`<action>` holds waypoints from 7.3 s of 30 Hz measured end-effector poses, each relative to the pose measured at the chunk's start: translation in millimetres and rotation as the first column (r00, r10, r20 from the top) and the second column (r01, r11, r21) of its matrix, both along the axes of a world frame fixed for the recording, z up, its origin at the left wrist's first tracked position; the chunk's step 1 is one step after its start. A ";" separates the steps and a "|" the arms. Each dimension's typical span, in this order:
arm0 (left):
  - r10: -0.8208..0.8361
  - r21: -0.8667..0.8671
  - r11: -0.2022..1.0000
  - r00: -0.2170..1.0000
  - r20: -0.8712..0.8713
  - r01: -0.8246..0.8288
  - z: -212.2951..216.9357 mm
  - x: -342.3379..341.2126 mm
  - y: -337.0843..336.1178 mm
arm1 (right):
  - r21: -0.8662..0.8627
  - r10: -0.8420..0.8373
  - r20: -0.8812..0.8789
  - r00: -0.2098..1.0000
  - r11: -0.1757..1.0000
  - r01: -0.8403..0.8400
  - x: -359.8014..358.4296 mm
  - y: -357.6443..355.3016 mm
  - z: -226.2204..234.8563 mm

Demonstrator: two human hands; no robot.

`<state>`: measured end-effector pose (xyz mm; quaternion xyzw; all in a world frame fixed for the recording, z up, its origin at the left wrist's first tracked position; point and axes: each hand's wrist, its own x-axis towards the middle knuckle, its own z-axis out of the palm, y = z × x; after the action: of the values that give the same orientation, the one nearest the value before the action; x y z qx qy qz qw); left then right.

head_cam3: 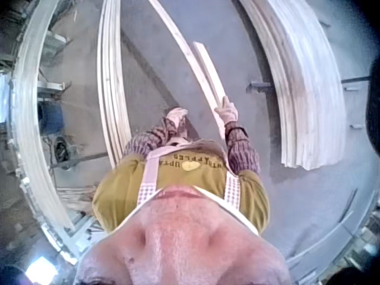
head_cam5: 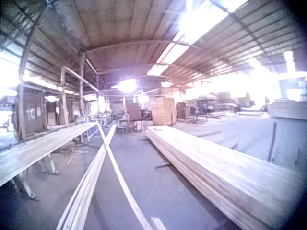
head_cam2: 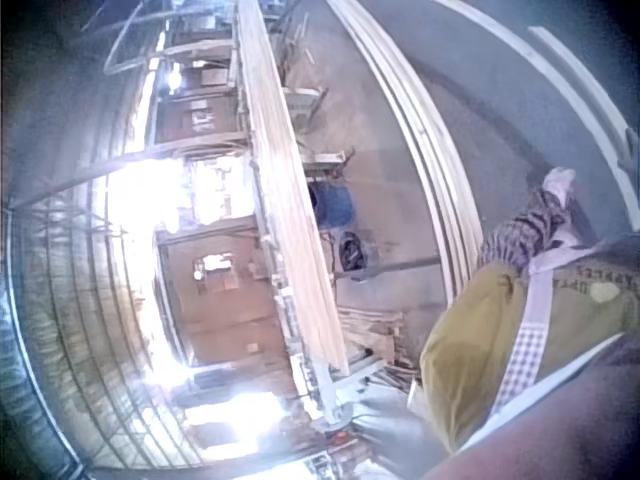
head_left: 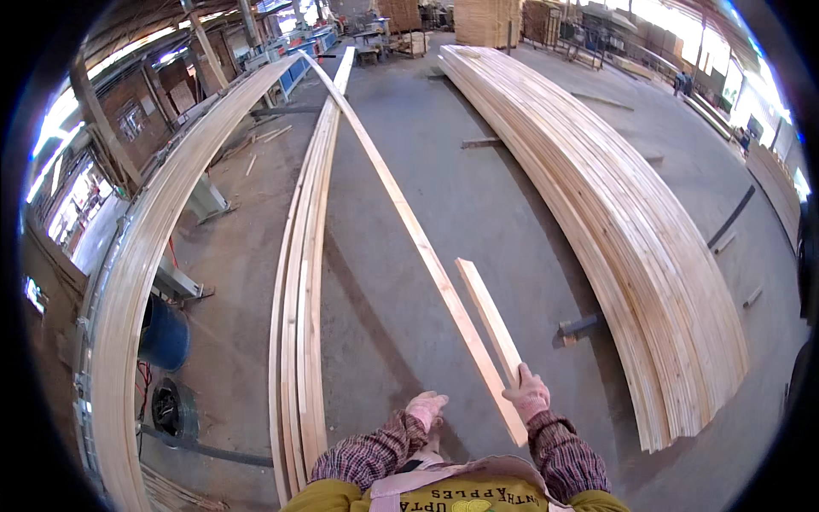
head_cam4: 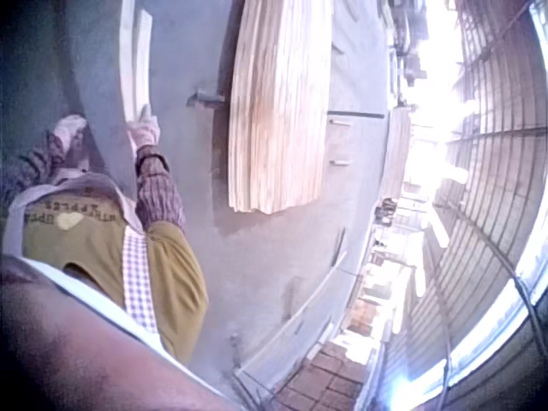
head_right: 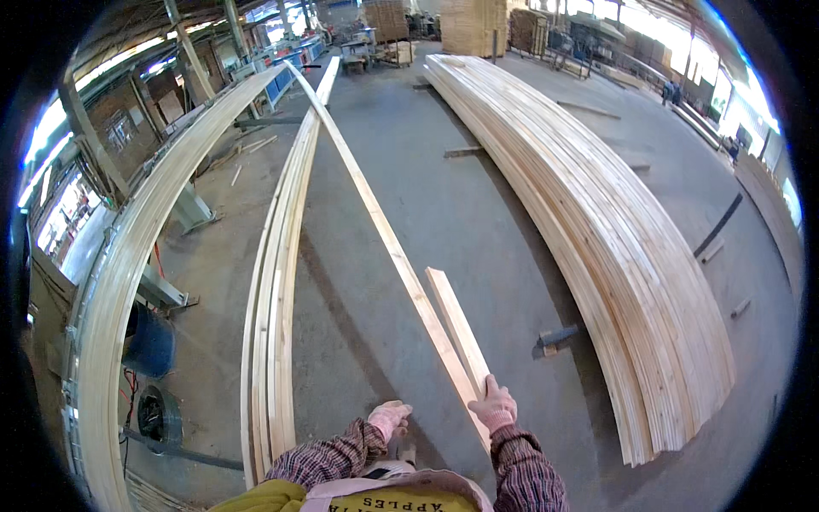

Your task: The person picks up long, thin wooden planks from a pile on the floor and carries them to a metal rack. They carefully place the planks onto the rack, aligning them with other planks already stacked there. The person repeats this process, moving back and forth to gather more planks and add them to the growing stack.

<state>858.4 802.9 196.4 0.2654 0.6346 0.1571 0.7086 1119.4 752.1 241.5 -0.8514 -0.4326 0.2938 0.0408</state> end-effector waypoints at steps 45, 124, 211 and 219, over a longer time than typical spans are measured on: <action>0.398 -0.176 0.917 0.791 0.465 -0.358 26.7 -133.9 948.6 | 0.310 0.228 0.048 0.972 0.922 -0.232 -151.1 1069.7 -10.6; 0.173 -0.067 0.985 0.954 0.247 -0.161 24.9 585.3 1572.2 | -0.125 -0.389 0.173 0.905 0.903 0.412 353.4 999.7 -8.7; -0.612 -0.327 0.768 0.781 -0.123 0.550 -425.8 1138.8 1624.4 | -0.632 -0.830 -0.083 -0.551 -0.384 0.673 547.7 1285.0 -128.8; -0.544 -0.413 0.802 0.814 -0.203 0.433 -496.6 1119.3 1572.3 | -0.581 -0.447 -0.216 -0.868 -0.656 0.482 580.9 1199.6 -149.6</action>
<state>1977.7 2375.2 -300.2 0.3135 0.6641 -0.1917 0.6511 1700.3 1951.7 91.9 -0.5139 0.6692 0.3045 0.4421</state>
